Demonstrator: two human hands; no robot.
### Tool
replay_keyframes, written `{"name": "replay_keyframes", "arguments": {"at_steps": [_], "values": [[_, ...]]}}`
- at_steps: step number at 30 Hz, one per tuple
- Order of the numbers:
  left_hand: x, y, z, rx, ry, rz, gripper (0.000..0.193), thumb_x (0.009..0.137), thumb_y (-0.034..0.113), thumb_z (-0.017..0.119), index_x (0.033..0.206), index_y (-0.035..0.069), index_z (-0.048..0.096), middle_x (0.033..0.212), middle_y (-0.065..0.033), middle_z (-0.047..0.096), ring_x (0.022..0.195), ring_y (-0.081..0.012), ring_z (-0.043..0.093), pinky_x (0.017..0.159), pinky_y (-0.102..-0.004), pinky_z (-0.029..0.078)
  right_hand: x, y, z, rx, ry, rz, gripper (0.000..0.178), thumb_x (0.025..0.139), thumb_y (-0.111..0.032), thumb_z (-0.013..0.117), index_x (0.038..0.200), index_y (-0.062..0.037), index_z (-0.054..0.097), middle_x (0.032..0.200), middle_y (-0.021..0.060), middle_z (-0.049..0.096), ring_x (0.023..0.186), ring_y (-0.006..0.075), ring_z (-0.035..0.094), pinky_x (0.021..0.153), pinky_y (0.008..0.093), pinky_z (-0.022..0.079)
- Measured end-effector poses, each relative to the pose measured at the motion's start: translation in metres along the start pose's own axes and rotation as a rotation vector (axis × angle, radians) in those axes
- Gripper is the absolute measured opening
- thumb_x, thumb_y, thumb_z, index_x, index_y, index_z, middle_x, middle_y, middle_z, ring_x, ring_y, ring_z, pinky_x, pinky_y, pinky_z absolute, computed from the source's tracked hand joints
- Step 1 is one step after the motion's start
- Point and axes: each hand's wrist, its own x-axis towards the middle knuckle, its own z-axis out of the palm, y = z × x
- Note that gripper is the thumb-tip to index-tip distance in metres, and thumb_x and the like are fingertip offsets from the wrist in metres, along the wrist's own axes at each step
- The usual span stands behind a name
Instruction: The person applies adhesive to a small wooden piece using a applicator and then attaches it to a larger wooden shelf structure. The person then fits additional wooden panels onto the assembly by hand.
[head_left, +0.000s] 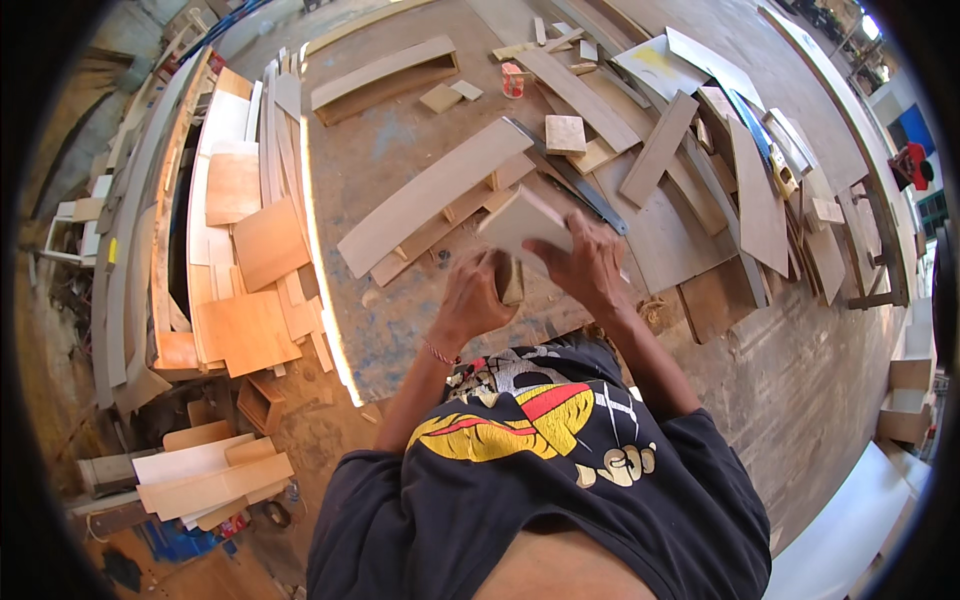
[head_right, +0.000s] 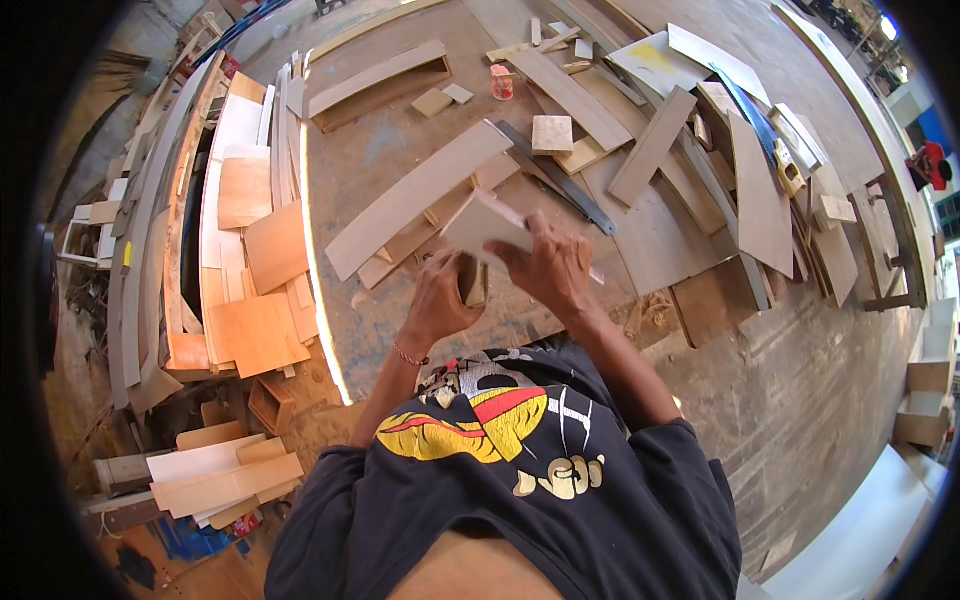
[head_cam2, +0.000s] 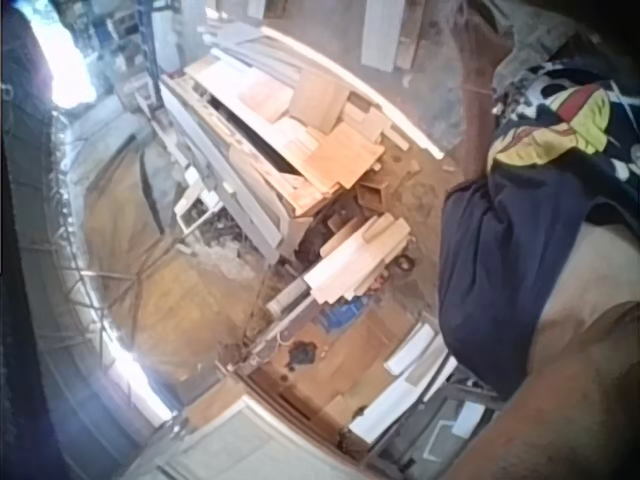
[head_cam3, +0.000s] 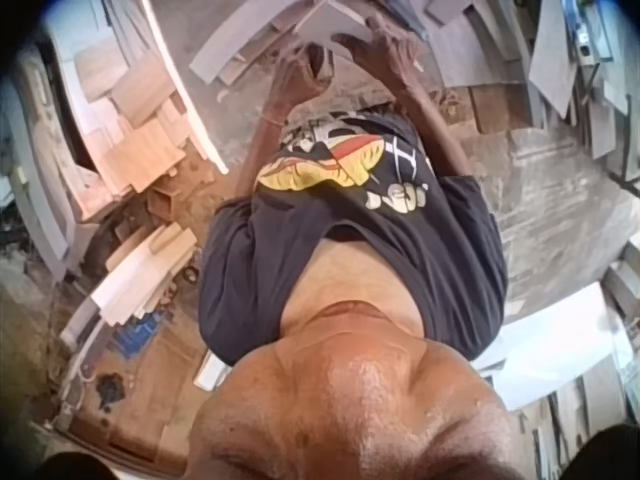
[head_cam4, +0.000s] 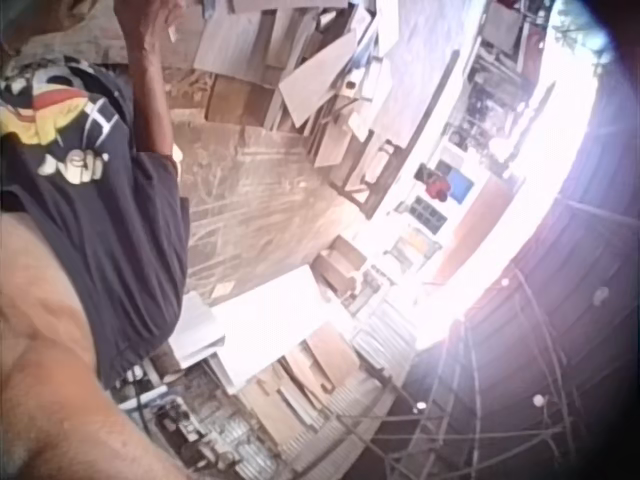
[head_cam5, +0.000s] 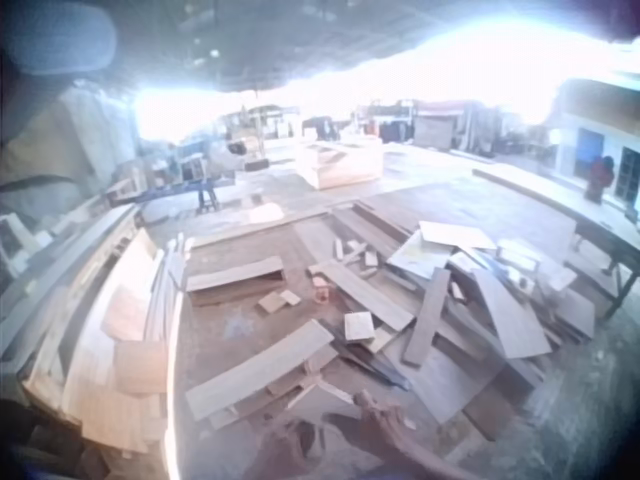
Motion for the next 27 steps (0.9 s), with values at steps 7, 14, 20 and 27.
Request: {"name": "replay_keyframes", "arguments": {"at_steps": [7,14,20,27], "values": [[0.003,-0.005,0.003,0.086,-0.038,0.024,0.047,0.053,0.013,0.071,0.097,0.001,0.058,0.093,-0.0188,0.059,0.092,-0.0359,0.055,0.082,-0.0408,0.042,0.001,0.005,0.002,-0.035,-0.058,0.089,0.048,0.072,-0.049,0.069,0.084,-0.0044,0.055,0.065,0.0152,0.062,0.060,0.0307,0.063,0.052,0.0388,0.047],[0.001,-0.016,0.004,-0.001,-0.203,-0.155,0.054,0.054,0.017,0.071,0.102,-0.003,0.056,0.101,-0.0209,0.058,0.097,-0.0367,0.054,0.087,-0.0416,0.041,-0.012,-0.011,-0.001,0.033,-0.009,0.018,0.045,0.072,-0.045,0.071,0.081,-0.0045,0.053,0.064,0.0146,0.062,0.059,0.0316,0.063,0.053,0.0385,0.047],[0.000,-0.003,0.009,0.004,0.004,0.001,0.059,0.052,0.013,0.071,0.106,-0.003,0.055,0.101,-0.0227,0.057,0.098,-0.0385,0.053,0.087,-0.0405,0.042,0.005,0.000,0.007,0.020,0.036,0.088,0.046,0.072,-0.045,0.071,0.080,-0.0043,0.052,0.064,0.0155,0.062,0.059,0.0320,0.063,0.053,0.0381,0.047],[-0.004,-0.011,0.006,-0.023,-0.101,-0.068,0.057,0.056,0.017,0.071,0.107,-0.003,0.054,0.101,-0.0232,0.057,0.097,-0.0376,0.055,0.088,-0.0426,0.042,-0.009,-0.008,0.006,-0.027,-0.054,0.110,0.047,0.071,-0.046,0.072,0.082,-0.0045,0.054,0.066,0.0143,0.063,0.060,0.0313,0.063,0.052,0.0383,0.046]]}}
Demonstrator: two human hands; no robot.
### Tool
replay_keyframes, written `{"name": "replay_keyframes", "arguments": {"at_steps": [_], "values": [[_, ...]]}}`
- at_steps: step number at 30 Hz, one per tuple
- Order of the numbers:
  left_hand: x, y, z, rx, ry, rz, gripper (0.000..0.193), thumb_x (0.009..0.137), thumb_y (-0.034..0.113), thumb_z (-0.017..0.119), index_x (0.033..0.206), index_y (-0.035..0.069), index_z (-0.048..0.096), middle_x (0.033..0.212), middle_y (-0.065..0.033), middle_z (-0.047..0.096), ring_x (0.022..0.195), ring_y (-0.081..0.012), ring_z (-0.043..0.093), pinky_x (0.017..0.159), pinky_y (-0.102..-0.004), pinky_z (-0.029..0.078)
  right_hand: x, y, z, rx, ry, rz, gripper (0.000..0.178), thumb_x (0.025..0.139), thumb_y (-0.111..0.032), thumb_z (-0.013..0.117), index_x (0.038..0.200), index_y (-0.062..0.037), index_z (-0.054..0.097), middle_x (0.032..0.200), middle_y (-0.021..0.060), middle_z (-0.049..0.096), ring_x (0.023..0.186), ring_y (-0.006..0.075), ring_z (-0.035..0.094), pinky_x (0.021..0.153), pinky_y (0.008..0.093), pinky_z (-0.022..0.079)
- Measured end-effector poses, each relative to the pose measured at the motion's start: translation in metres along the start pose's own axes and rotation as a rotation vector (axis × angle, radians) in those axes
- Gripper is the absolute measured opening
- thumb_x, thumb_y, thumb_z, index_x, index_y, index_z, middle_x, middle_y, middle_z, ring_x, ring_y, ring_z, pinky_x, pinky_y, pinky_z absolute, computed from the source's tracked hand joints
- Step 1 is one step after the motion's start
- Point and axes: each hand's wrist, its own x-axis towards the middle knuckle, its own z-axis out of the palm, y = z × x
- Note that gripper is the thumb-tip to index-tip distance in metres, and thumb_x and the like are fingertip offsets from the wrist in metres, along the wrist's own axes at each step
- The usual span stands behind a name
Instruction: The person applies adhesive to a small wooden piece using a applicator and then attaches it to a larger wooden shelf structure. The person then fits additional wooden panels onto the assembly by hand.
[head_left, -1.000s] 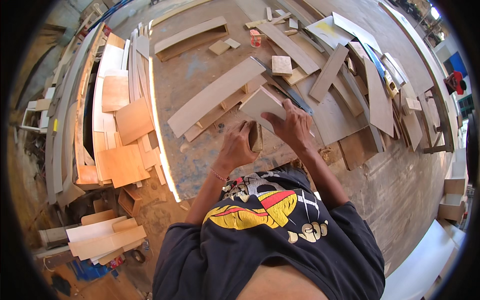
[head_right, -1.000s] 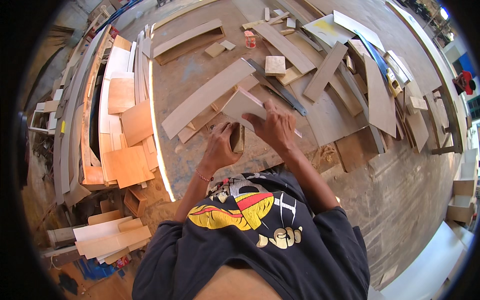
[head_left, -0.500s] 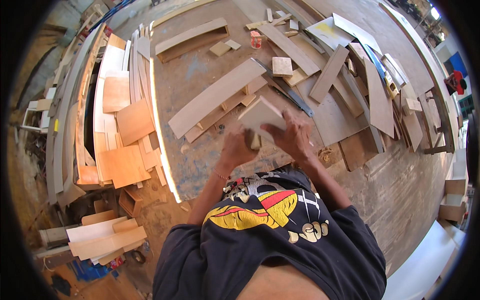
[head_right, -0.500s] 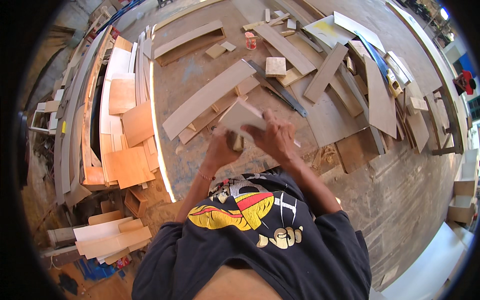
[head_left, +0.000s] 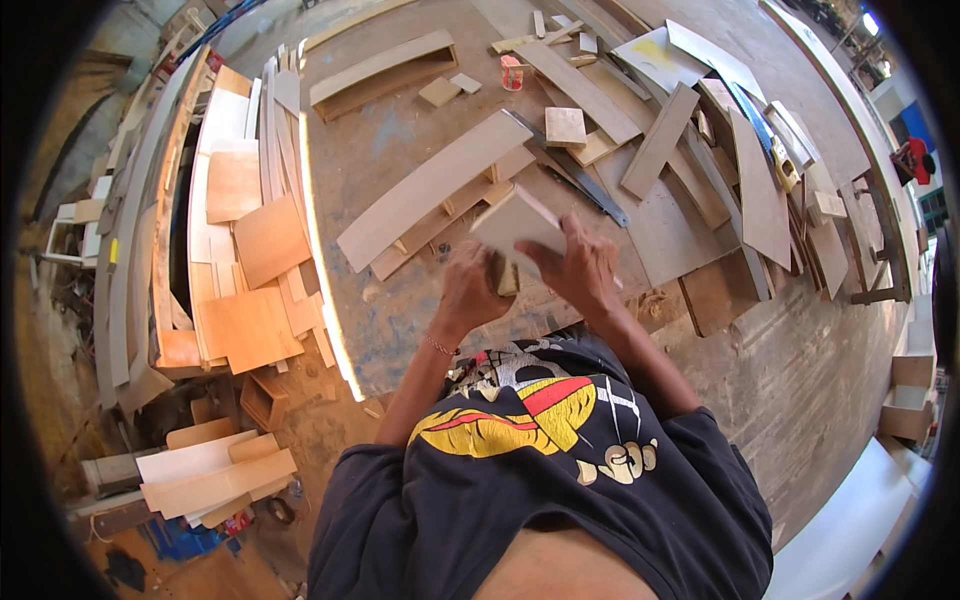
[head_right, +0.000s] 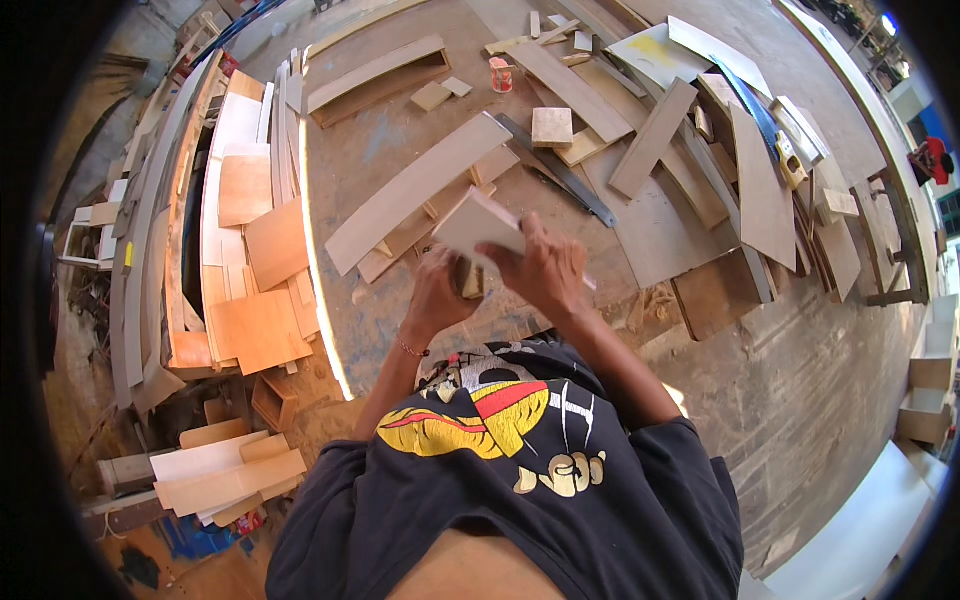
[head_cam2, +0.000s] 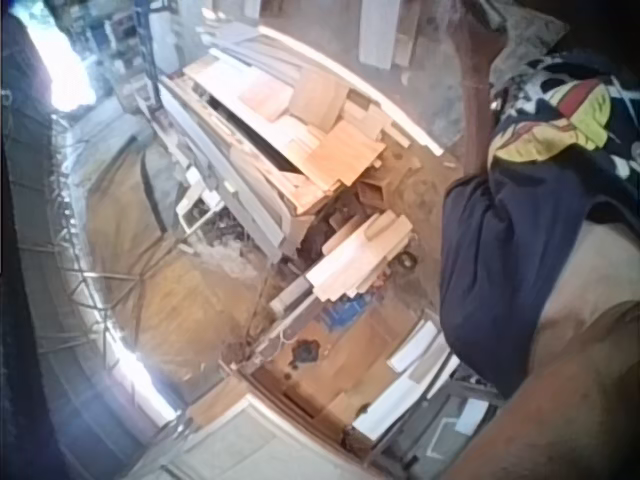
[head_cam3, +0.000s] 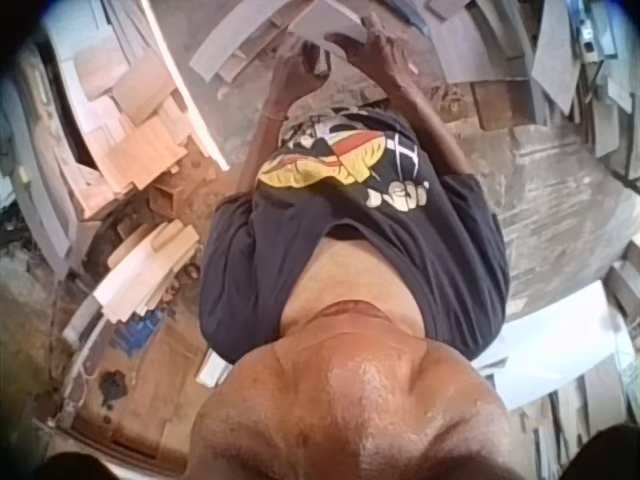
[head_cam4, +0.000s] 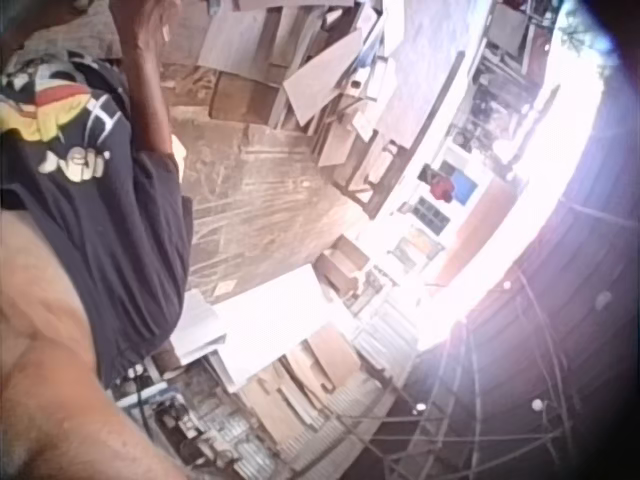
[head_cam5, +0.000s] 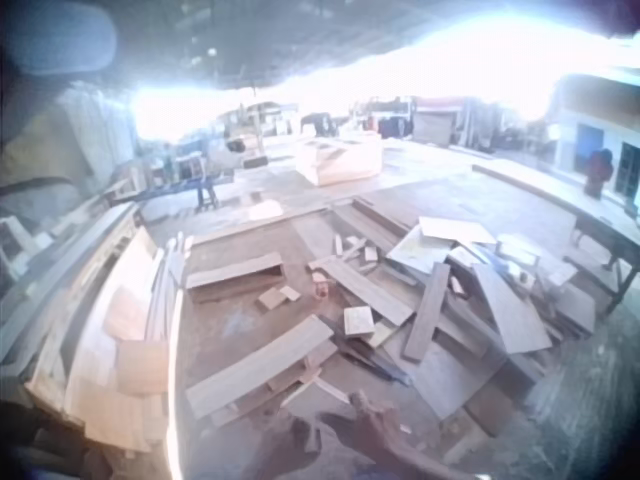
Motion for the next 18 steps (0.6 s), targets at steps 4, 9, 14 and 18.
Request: {"name": "replay_keyframes", "arguments": {"at_steps": [4,9,14,18], "values": [[0.000,0.008,0.003,-0.130,0.103,0.001,0.055,0.056,0.015,0.070,0.107,-0.001,0.054,0.098,-0.0218,0.058,0.094,-0.0392,0.055,0.084,-0.0416,0.045,0.014,0.002,-0.003,-0.006,0.095,-0.012,0.047,0.071,-0.047,0.072,0.082,-0.0050,0.054,0.066,0.0143,0.063,0.060,0.0303,0.063,0.051,0.0386,0.046],[-0.002,-0.012,0.003,-0.084,0.076,-0.037,0.052,0.056,0.010,0.069,0.104,-0.002,0.054,0.093,-0.0214,0.058,0.091,-0.0392,0.055,0.078,-0.0403,0.045,-0.005,-0.016,-0.008,0.092,0.026,-0.044,0.047,0.070,-0.046,0.072,0.079,-0.0043,0.053,0.065,0.0157,0.063,0.059,0.0313,0.063,0.051,0.0376,0.047],[0.004,0.017,0.006,-0.279,0.269,0.030,0.041,0.057,0.007,0.066,0.094,-0.003,0.054,0.086,-0.0207,0.057,0.081,-0.0394,0.055,0.071,-0.0395,0.045,0.017,0.002,0.002,-0.011,0.134,0.010,0.046,0.071,-0.045,0.072,0.080,-0.0040,0.054,0.063,0.0157,0.062,0.056,0.0315,0.062,0.049,0.0379,0.046],[0.002,0.003,0.003,-0.239,0.130,-0.141,0.046,0.056,0.007,0.066,0.099,-0.004,0.053,0.090,-0.0216,0.058,0.084,-0.0390,0.057,0.074,-0.0385,0.046,-0.002,-0.013,-0.005,0.099,0.109,-0.058,0.046,0.072,-0.044,0.072,0.080,-0.0028,0.054,0.063,0.0168,0.062,0.056,0.0331,0.062,0.049,0.0390,0.046]]}}
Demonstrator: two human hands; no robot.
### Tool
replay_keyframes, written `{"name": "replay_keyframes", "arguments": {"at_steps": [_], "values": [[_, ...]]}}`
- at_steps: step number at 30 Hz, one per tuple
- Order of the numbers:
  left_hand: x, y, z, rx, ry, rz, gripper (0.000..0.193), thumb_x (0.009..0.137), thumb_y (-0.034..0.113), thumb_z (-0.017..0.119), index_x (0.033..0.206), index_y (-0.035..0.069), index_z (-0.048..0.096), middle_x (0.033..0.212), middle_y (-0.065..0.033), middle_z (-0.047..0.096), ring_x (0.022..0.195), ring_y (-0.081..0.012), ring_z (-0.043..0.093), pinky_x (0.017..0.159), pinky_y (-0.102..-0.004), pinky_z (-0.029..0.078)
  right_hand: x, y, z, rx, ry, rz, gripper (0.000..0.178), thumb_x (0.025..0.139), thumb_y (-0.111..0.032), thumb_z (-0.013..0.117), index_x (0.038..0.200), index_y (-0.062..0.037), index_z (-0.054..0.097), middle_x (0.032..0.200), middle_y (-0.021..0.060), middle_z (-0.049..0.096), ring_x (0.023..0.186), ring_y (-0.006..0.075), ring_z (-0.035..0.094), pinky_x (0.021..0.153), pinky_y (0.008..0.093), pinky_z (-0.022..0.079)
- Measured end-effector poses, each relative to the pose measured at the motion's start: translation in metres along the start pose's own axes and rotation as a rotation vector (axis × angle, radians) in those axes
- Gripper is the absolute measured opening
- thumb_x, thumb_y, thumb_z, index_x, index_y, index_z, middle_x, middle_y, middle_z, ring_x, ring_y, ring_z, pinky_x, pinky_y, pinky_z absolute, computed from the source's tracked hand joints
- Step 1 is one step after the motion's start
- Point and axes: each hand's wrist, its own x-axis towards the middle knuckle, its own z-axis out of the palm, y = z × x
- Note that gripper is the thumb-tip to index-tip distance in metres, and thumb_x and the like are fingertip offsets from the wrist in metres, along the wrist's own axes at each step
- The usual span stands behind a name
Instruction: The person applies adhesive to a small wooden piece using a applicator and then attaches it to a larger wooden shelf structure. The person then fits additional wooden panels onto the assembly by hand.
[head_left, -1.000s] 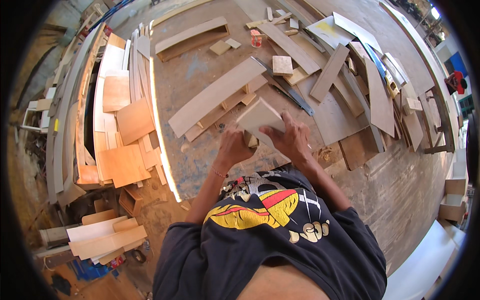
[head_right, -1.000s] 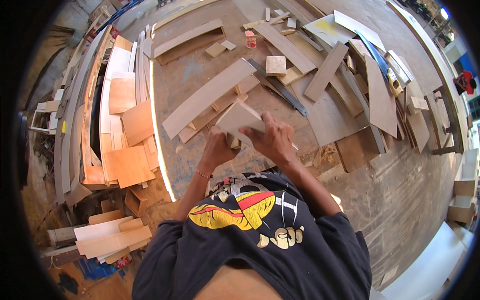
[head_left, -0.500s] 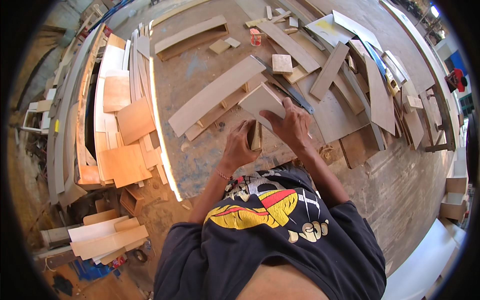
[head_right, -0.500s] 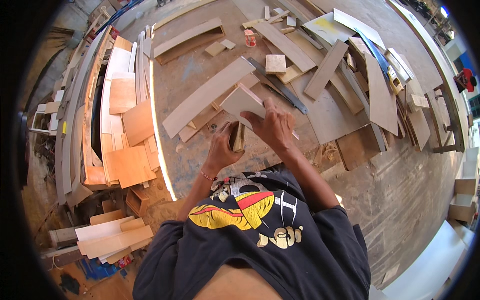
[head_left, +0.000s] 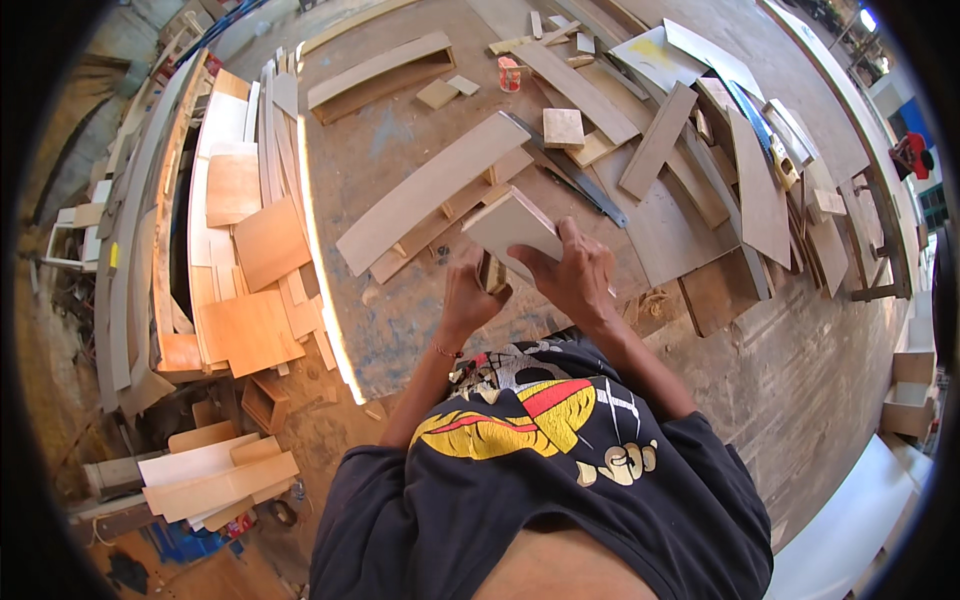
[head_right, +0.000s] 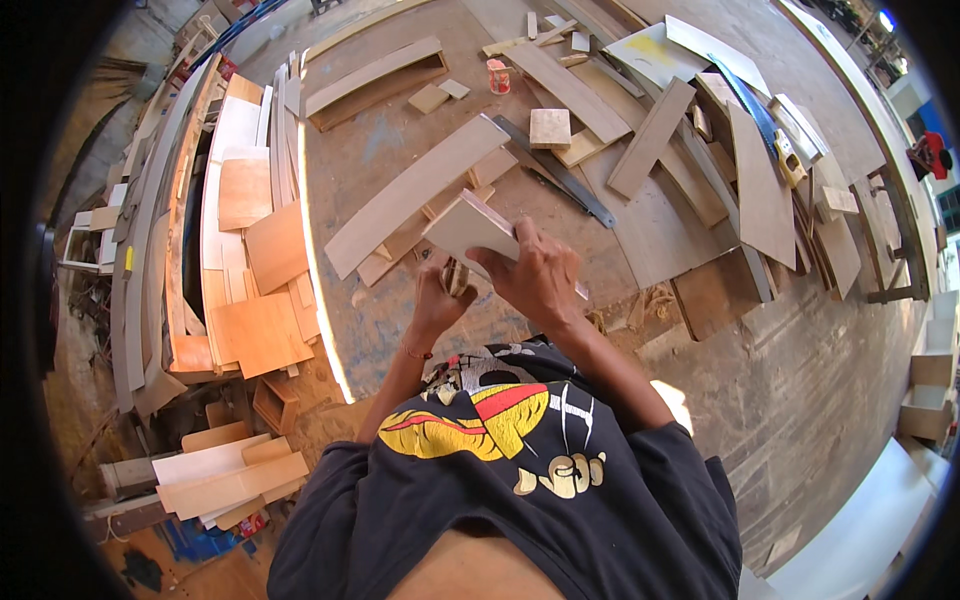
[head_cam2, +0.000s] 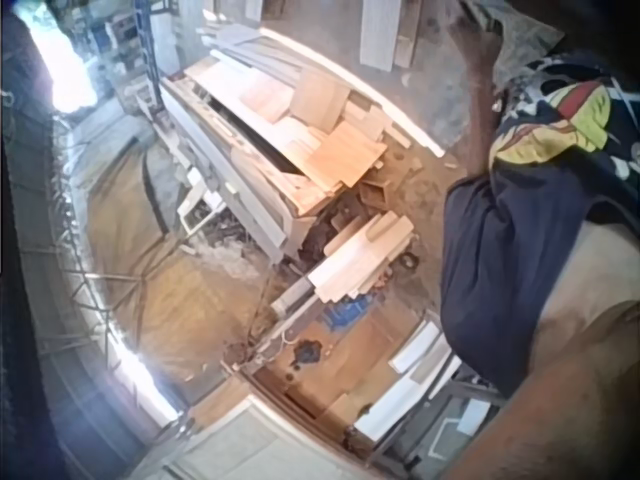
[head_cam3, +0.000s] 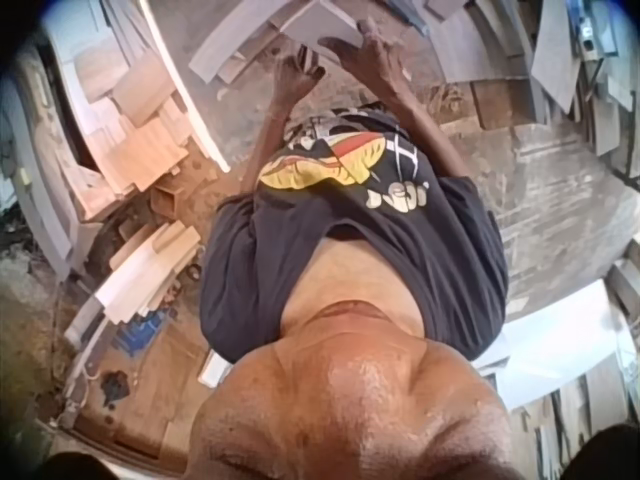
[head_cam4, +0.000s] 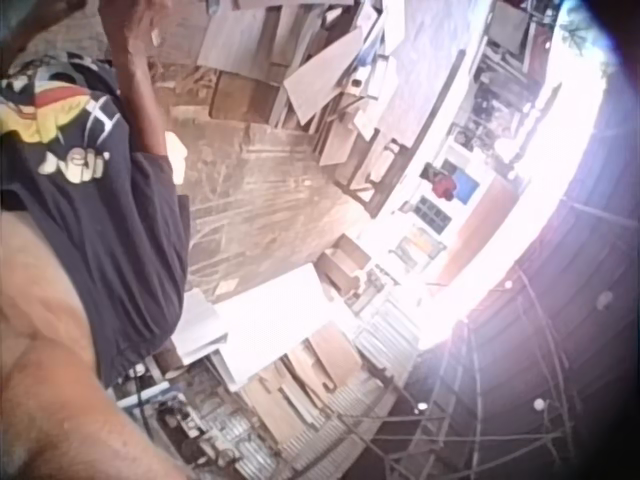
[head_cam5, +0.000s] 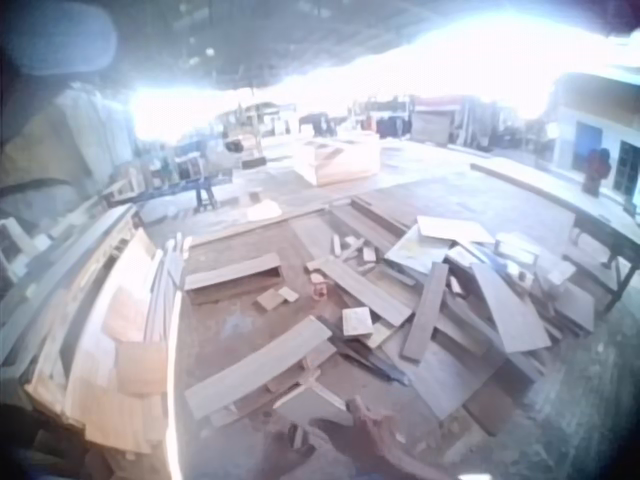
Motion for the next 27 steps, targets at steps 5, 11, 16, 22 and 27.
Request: {"name": "replay_keyframes", "arguments": {"at_steps": [5,11,16,22,27], "values": [[-0.009,-0.004,0.017,-0.237,0.130,0.088,0.044,0.057,0.007,0.065,0.099,-0.003,0.054,0.089,-0.0215,0.058,0.083,-0.0399,0.056,0.073,-0.0390,0.045,0.017,0.011,0.007,-0.087,-0.003,0.121,0.046,0.071,-0.044,0.072,0.079,-0.0031,0.053,0.063,0.0172,0.062,0.056,0.0329,0.062,0.050,0.0396,0.047],[-0.002,-0.012,0.000,0.038,0.003,0.004,0.055,0.056,0.008,0.065,0.109,-0.002,0.053,0.094,-0.0200,0.059,0.088,-0.0370,0.058,0.078,-0.0368,0.046,0.002,0.001,0.005,-0.002,-0.015,0.011,0.046,0.071,-0.044,0.073,0.079,-0.0030,0.052,0.062,0.0173,0.062,0.056,0.0323,0.063,0.048,0.0389,0.047],[-0.007,-0.003,0.011,-0.166,0.135,0.104,0.048,0.055,0.007,0.064,0.101,-0.001,0.055,0.090,-0.0194,0.059,0.082,-0.0383,0.056,0.072,-0.0384,0.045,0.013,0.009,0.004,-0.059,-0.019,0.077,0.045,0.072,-0.044,0.071,0.081,-0.0037,0.053,0.063,0.0166,0.062,0.057,0.0318,0.063,0.050,0.0384,0.047],[-0.007,-0.012,0.000,0.029,0.000,0.146,0.060,0.054,0.008,0.065,0.112,-0.002,0.051,0.096,-0.0214,0.057,0.089,-0.0365,0.058,0.078,-0.0376,0.046,0.009,0.003,0.000,-0.080,-0.060,0.022,0.046,0.071,-0.046,0.071,0.081,-0.0046,0.054,0.061,0.0132,0.061,0.059,0.0303,0.063,0.052,0.0382,0.047],[-0.008,0.012,0.001,-0.123,0.004,0.222,0.058,0.056,0.008,0.065,0.111,-0.003,0.051,0.098,-0.0200,0.057,0.090,-0.0344,0.058,0.080,-0.0349,0.046,0.033,0.024,0.009,-0.147,-0.084,0.119,0.048,0.072,-0.049,0.070,0.083,-0.0037,0.056,0.064,0.0154,0.062,0.061,0.0318,0.063,0.054,0.0385,0.048]]}}
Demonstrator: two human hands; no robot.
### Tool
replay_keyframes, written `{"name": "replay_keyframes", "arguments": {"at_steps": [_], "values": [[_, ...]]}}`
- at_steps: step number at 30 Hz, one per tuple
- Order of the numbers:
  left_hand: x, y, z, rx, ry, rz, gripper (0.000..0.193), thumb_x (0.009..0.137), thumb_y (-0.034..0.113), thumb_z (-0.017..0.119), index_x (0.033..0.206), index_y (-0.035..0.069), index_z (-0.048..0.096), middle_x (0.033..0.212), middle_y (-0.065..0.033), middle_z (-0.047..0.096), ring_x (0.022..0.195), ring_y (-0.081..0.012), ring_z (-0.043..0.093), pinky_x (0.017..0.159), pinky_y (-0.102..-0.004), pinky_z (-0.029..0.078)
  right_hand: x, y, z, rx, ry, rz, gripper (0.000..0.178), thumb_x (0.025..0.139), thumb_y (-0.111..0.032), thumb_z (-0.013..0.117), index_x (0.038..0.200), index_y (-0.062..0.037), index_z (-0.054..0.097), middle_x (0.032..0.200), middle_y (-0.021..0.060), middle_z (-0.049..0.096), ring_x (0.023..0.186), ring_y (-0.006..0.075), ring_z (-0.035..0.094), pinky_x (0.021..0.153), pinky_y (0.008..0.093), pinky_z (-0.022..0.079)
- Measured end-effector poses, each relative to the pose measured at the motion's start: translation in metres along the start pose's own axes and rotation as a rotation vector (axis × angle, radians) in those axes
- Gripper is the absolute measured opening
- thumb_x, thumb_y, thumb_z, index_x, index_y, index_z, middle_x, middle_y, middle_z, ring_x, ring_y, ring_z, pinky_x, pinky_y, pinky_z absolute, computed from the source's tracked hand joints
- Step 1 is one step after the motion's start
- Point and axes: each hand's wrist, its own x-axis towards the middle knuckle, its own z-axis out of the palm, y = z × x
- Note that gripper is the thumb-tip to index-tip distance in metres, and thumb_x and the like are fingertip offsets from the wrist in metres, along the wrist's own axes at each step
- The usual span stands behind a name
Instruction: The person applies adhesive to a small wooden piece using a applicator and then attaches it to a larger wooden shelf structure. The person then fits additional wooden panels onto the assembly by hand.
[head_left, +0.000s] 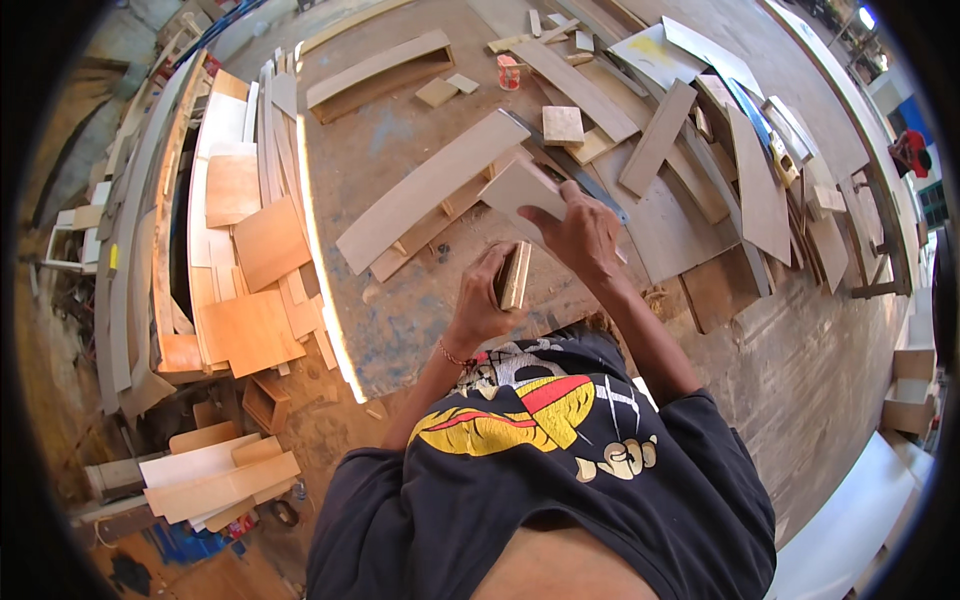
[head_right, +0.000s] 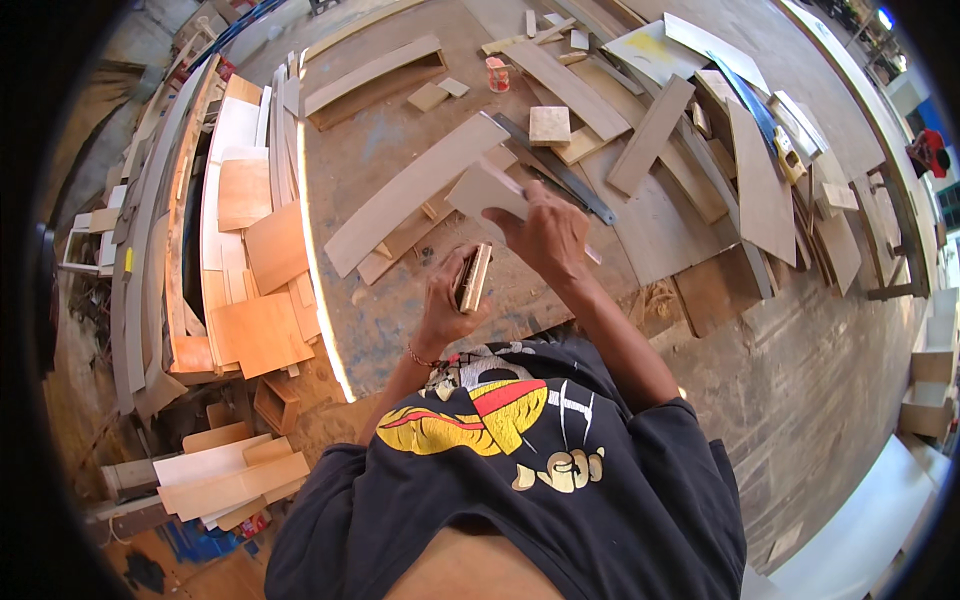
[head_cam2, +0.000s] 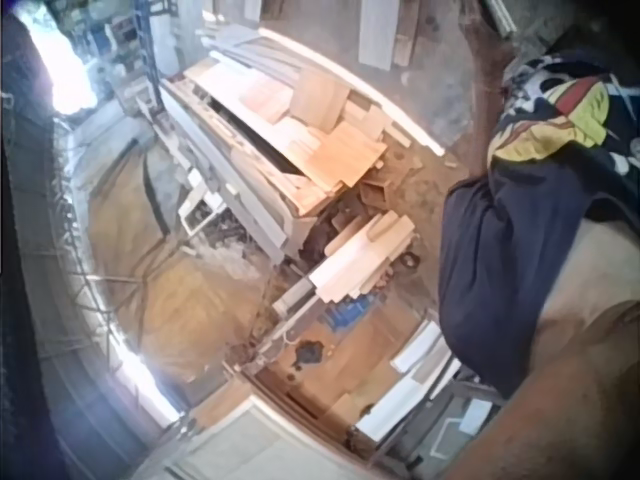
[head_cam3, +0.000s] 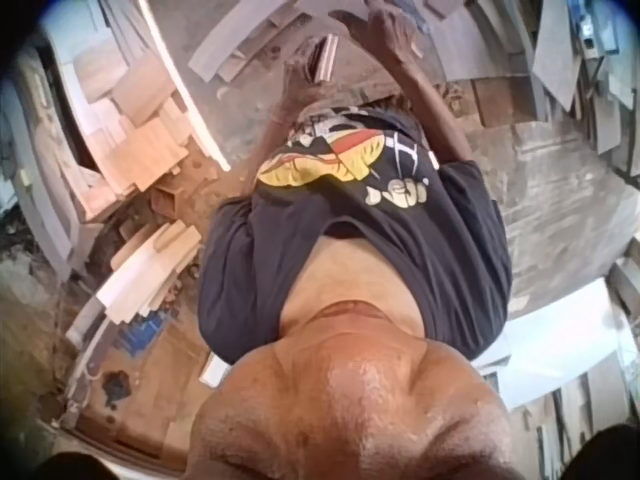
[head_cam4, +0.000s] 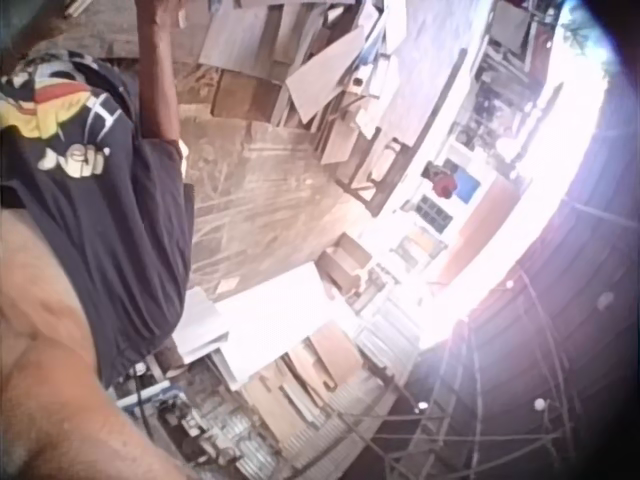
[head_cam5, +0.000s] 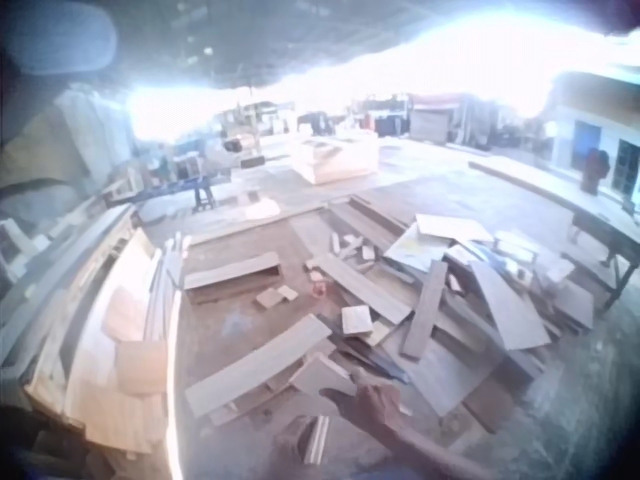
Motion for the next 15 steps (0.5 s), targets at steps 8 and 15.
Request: {"name": "replay_keyframes", "arguments": {"at_steps": [8,15], "values": [[-0.002,-0.020,0.003,-0.190,0.059,-0.084,0.057,0.058,0.006,0.065,0.112,-0.003,0.050,0.103,-0.0188,0.056,0.094,-0.0337,0.057,0.083,-0.0343,0.044,0.002,-0.015,-0.026,0.051,0.039,0.072,0.050,0.073,-0.048,0.070,0.084,-0.0017,0.056,0.068,0.0178,0.064,0.062,0.0325,0.064,0.054,0.0391,0.049],[-0.003,-0.033,-0.009,0.259,-0.048,-0.145,0.056,0.056,0.008,0.068,0.109,-0.002,0.051,0.103,-0.0217,0.056,0.095,-0.0396,0.054,0.082,-0.0420,0.044,-0.033,-0.030,-0.020,0.096,-0.003,-0.161,0.044,0.072,-0.044,0.071,0.081,-0.0042,0.055,0.063,0.0133,0.062,0.057,0.0292,0.063,0.050,0.0378,0.047]]}}
